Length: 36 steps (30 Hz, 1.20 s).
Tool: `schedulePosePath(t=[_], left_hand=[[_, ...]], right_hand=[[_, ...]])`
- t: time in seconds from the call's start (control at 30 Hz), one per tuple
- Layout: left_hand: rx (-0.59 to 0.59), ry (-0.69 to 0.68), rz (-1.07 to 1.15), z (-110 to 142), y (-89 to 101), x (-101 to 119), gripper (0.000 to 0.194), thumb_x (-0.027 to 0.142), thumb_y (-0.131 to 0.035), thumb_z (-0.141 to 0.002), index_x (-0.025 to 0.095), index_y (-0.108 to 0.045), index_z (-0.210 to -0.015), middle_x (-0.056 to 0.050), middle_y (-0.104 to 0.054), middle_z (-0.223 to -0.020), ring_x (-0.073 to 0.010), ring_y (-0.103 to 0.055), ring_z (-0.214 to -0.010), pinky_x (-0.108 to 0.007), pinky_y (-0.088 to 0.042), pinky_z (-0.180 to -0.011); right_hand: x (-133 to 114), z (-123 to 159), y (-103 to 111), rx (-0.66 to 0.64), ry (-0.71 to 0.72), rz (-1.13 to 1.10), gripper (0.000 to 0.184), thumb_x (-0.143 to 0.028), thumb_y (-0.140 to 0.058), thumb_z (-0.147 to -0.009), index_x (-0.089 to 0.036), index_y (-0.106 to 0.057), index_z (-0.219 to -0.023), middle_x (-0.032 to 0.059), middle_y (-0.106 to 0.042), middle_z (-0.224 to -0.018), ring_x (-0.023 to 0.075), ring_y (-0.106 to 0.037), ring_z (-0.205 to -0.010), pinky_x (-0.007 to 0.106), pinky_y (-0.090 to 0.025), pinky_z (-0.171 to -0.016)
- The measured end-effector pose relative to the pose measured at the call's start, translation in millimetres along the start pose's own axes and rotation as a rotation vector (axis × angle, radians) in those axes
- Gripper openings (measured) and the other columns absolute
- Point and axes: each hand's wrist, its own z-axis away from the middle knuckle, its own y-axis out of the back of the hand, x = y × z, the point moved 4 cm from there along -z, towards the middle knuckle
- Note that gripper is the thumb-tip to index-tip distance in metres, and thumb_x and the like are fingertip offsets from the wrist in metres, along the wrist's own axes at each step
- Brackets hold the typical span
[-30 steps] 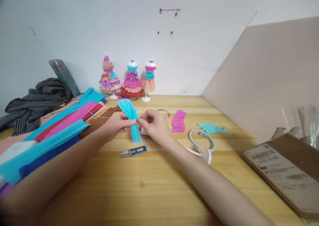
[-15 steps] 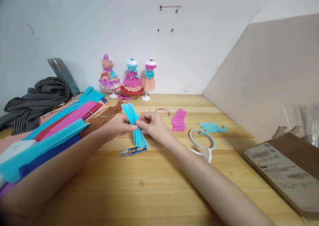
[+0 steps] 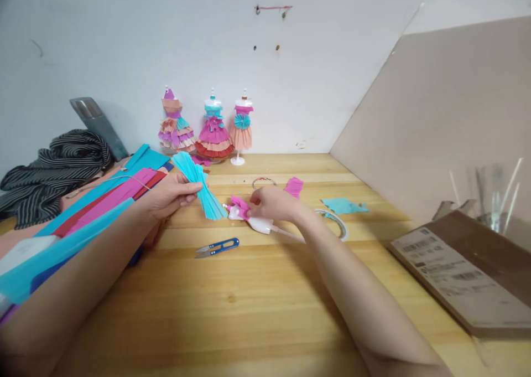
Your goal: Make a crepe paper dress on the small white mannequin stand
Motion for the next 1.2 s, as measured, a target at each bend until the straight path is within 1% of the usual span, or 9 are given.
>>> schedulePosePath(t=[0.2,0.3,0.37,0.47,0.57,0.67,0.73,0.87,1.2], left_hand=[[-0.062,0.039,-0.02,2,-2.8,1,0.033,0.034,-0.077,-0.063,0.013,-0.054,-0.054,0.003,-0.049,-0.044,-0.0033,-0.037,-0.039,-0.016,-0.023,-0.037],[-0.117,0.06,-0.04,4,-9.0,-2,0.034,0.035,-0.077,-0.064,0.012,-0.053,-0.055,0.003,-0.047,-0.045,-0.0029,-0.037,-0.04,-0.016,-0.024,-0.038],[-0.156,0.066,-0.044,5,-12.9,-5,0.031,0.034,-0.076,-0.065,0.012,-0.056,-0.06,0.004,-0.046,-0.048,-0.0029,-0.037,-0.042,-0.015,-0.024,-0.04],[-0.182,0.053,-0.049,7,-20.0,-9,0.027,0.034,-0.076,-0.066,0.011,-0.063,-0.073,0.005,-0.046,-0.052,-0.0036,-0.037,-0.045,-0.016,-0.024,-0.04],[-0.151,0.047,-0.069,11,-29.7,-8,0.036,0.037,-0.076,-0.064,0.011,-0.068,-0.087,0.004,-0.05,-0.057,-0.005,-0.037,-0.047,-0.017,-0.024,-0.039],[-0.188,0.015,-0.039,17,-43.2,1,0.029,0.035,-0.077,-0.063,0.011,-0.068,-0.077,0.004,-0.051,-0.055,-0.004,-0.037,-0.045,-0.017,-0.027,-0.041],[-0.22,-0.039,-0.007,22,-49.8,10,0.021,0.027,-0.078,-0.062,0.013,-0.067,-0.073,0.003,-0.057,-0.062,-0.0059,-0.048,-0.054,-0.018,-0.038,-0.052],[-0.242,-0.111,0.02,28,-53.3,20,0.016,0.021,-0.076,-0.065,0.014,-0.069,-0.078,0.0,-0.066,-0.075,-0.0115,-0.06,-0.072,-0.024,-0.048,-0.072],[-0.089,-0.162,-0.044,32,-44.0,22,0.018,0.025,-0.074,-0.07,0.013,-0.066,-0.08,-0.002,-0.064,-0.079,-0.0143,-0.06,-0.076,-0.027,-0.05,-0.073]], right_hand=[[-3,-4,-25,-0.164,-0.102,0.141,0.012,-0.029,-0.069,-0.063,-0.019,-0.062,-0.066,0.0012,-0.058,-0.06,0.0139,-0.049,-0.053,0.026,-0.029,-0.05],[-4,-4,-19,-0.114,-0.117,0.145,0.014,-0.031,-0.066,-0.065,-0.019,-0.06,-0.069,0.0029,-0.059,-0.064,0.0147,-0.049,-0.055,0.026,-0.028,-0.051],[-4,-3,-7,0.007,-0.109,0.112,0.016,-0.033,-0.062,-0.069,-0.018,-0.058,-0.07,0.0031,-0.058,-0.066,0.0148,-0.048,-0.058,0.026,-0.028,-0.052],[-9,5,15,0.211,-0.057,-0.128,0.016,-0.032,-0.062,-0.07,-0.017,-0.057,-0.07,0.0001,-0.055,-0.064,0.014,-0.048,-0.06,0.025,-0.031,-0.053],[-20,13,26,0.26,0.027,-0.481,0.024,-0.036,-0.066,-0.069,-0.016,-0.062,-0.081,-0.0001,-0.059,-0.069,0.0149,-0.052,-0.063,0.026,-0.037,-0.057],[-35,20,29,0.357,0.136,-0.611,0.029,-0.039,-0.07,-0.068,-0.017,-0.063,-0.085,0.0021,-0.063,-0.076,0.0172,-0.055,-0.069,0.028,-0.041,-0.062],[-44,21,27,0.406,0.184,-0.658,0.028,-0.039,-0.072,-0.068,-0.018,-0.062,-0.083,0.0024,-0.063,-0.077,0.018,-0.056,-0.072,0.03,-0.043,-0.064],[-53,21,19,0.432,0.206,-0.804,0.028,-0.039,-0.074,-0.066,-0.018,-0.06,-0.079,0.0021,-0.062,-0.075,0.0181,-0.057,-0.07,0.031,-0.046,-0.064],[-62,20,13,0.413,0.226,-0.977,0.028,-0.032,-0.077,-0.062,-0.02,-0.059,-0.082,0.0003,-0.061,-0.076,0.0179,-0.057,-0.073,0.029,-0.046,-0.066]])
